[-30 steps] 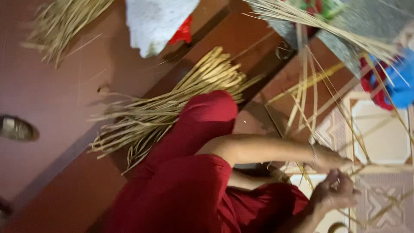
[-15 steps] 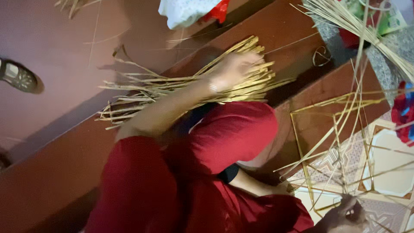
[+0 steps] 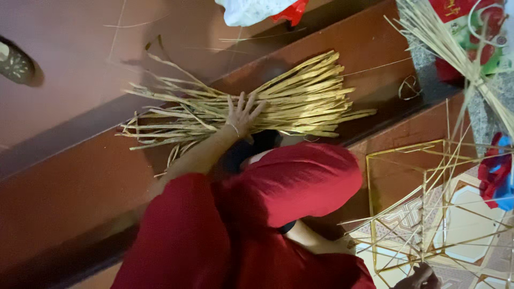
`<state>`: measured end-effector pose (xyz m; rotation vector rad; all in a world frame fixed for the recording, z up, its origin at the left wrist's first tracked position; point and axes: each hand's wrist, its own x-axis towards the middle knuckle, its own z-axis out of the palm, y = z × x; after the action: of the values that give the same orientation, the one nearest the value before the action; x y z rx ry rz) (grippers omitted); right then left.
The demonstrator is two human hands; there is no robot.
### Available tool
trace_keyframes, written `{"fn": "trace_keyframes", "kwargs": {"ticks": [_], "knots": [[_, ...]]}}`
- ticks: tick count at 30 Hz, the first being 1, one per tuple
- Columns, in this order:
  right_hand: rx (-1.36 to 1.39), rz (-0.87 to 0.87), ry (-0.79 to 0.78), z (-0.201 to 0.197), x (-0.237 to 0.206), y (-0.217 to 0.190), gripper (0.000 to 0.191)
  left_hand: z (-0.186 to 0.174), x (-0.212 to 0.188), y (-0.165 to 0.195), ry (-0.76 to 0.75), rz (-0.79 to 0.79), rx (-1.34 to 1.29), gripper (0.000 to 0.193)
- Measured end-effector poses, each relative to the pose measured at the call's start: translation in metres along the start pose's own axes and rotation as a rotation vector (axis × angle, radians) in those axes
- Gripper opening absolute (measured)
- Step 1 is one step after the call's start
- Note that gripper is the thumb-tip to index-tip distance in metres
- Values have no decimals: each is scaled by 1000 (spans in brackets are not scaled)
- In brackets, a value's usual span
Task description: The person sits on the floor and weaves thin bamboo strips onto a rectangular bamboo frame, threading and tightening each strip by hand around the frame bars. They occasionally pick up new strips from a bundle beside them and continue weaving them into the frame.
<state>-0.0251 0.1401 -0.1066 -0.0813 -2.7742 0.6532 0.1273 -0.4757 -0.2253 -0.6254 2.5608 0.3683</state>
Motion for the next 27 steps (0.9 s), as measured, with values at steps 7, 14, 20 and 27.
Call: {"fn": "trace_keyframes", "kwargs": {"ticks": [7, 14, 20, 27], "knots": [[53, 87, 9, -3, -1, 6, 38, 8, 14, 11, 203, -24, -63, 101], [195, 22, 67, 5, 14, 11, 33, -30, 46, 18, -107, -16, -489, 84], [-12, 48, 53, 7, 29, 26, 37, -46, 76, 10, -241, 63, -997, 90], [46, 38, 73, 19, 33, 47, 31, -31, 114, 15, -71, -115, -850, 110]]}}
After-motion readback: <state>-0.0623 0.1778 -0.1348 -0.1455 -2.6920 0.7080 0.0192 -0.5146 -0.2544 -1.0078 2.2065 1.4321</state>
